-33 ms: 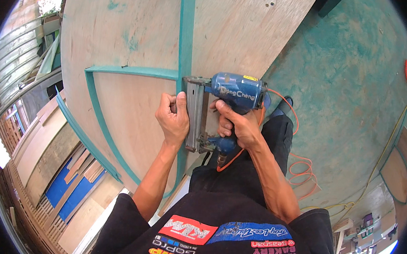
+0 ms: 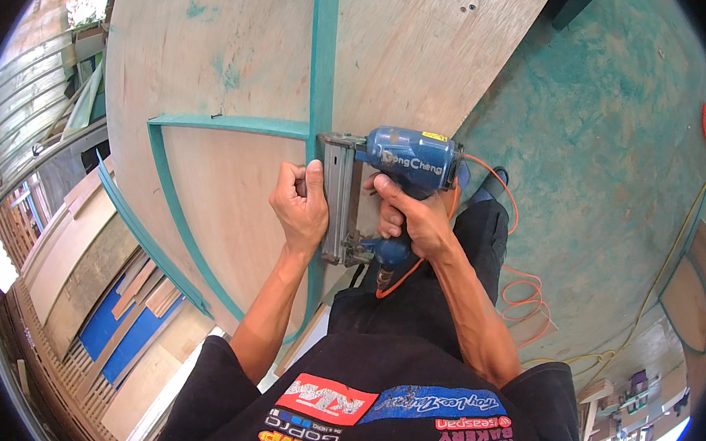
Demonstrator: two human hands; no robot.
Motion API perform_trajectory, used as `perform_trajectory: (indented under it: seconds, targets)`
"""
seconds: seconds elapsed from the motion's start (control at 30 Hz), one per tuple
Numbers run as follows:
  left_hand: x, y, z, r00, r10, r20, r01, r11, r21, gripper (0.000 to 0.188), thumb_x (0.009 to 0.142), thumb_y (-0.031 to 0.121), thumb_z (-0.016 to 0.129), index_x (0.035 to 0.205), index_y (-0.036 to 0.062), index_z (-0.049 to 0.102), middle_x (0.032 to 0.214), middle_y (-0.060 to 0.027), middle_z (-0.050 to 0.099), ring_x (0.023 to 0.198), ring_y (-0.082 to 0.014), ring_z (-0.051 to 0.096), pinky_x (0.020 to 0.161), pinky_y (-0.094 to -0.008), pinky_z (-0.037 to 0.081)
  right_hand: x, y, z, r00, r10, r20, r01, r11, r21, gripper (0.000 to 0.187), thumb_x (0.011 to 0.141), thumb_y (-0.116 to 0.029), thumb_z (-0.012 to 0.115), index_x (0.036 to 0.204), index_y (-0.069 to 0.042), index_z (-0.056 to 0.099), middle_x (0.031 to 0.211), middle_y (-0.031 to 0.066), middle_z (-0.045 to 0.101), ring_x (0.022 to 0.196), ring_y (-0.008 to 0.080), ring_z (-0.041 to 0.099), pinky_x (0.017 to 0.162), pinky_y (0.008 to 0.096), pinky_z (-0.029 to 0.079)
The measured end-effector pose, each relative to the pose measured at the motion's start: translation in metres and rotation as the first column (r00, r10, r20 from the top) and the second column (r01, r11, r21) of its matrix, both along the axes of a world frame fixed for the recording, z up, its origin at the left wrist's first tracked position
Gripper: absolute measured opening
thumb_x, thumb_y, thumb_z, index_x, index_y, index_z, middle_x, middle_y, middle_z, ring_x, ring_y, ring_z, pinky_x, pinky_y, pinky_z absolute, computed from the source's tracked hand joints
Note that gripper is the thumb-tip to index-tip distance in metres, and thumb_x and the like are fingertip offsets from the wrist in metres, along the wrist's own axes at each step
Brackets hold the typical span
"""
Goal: The person aligns teal wooden strips along a guide on a plywood board and secures them using a pneumatic nail gun.
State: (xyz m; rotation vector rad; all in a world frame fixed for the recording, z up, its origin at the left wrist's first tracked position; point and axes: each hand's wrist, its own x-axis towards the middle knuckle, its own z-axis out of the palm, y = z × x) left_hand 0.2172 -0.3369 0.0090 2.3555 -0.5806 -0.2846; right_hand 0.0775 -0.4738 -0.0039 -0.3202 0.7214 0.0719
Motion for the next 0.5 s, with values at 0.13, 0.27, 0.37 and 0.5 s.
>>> perform_trajectory:
  seconds: [0.13,0.27,0.37,0.5]
  targets:
    - [0.0001,-0.0001,-0.0005,1.0,-0.002,-0.021,0.001,1.0,-0.024,0.039,0.098,0.023,0.066,0.072,0.0012,0.047,0.062,-0.0075,0.04,0.057,-0.0151,0.037,0.051,-0.0334,0.033,0.0002,-0.0009,0.0028,1.0,0.003,-0.01,-0.002,1.0,0.016,0.033,0.1,-0.035,0.063,0.109,-0.003,0.064,0.056,-0.0046,0.036,0.046,0.0088,0.039,0.051,0.0287,0.038]
    - [-0.0011,-0.0025,-0.0021,1.0,0.002,-0.023,-0.003,0.999,-0.04,0.039,0.099,0.023,0.064,0.072,0.0008,0.046,0.063,-0.0095,0.042,0.057,-0.0175,0.039,0.052,-0.0345,0.034,0.0003,-0.0008,0.0033,1.0,0.003,-0.026,-0.003,1.0,-0.01,0.034,0.099,-0.034,0.063,0.11,-0.002,0.064,0.056,-0.0046,0.035,0.046,0.0089,0.039,0.051,0.0286,0.037]
    - [-0.0006,-0.0017,-0.0022,1.0,-0.007,-0.006,0.006,1.0,-0.031,0.039,0.1,0.022,0.063,0.072,0.0007,0.046,0.063,-0.0112,0.044,0.057,-0.0205,0.041,0.053,-0.0364,0.036,0.0013,-0.002,0.005,0.999,0.016,-0.036,-0.018,0.999,-0.044,0.034,0.099,-0.034,0.064,0.108,-0.002,0.064,0.055,-0.0045,0.036,0.046,0.0089,0.039,0.051,0.0286,0.038]
    - [0.0006,-0.0013,-0.0013,0.998,-0.046,0.051,0.046,0.999,-0.011,0.038,0.1,0.021,0.061,0.072,0.0005,0.046,0.064,-0.0122,0.045,0.058,-0.0226,0.044,0.054,-0.0379,0.037,-0.0015,0.0014,-0.0001,0.998,0.03,-0.059,-0.034,0.997,-0.064,0.034,0.099,-0.035,0.063,0.107,-0.002,0.064,0.055,-0.0044,0.036,0.046,0.009,0.039,0.051,0.0285,0.039]
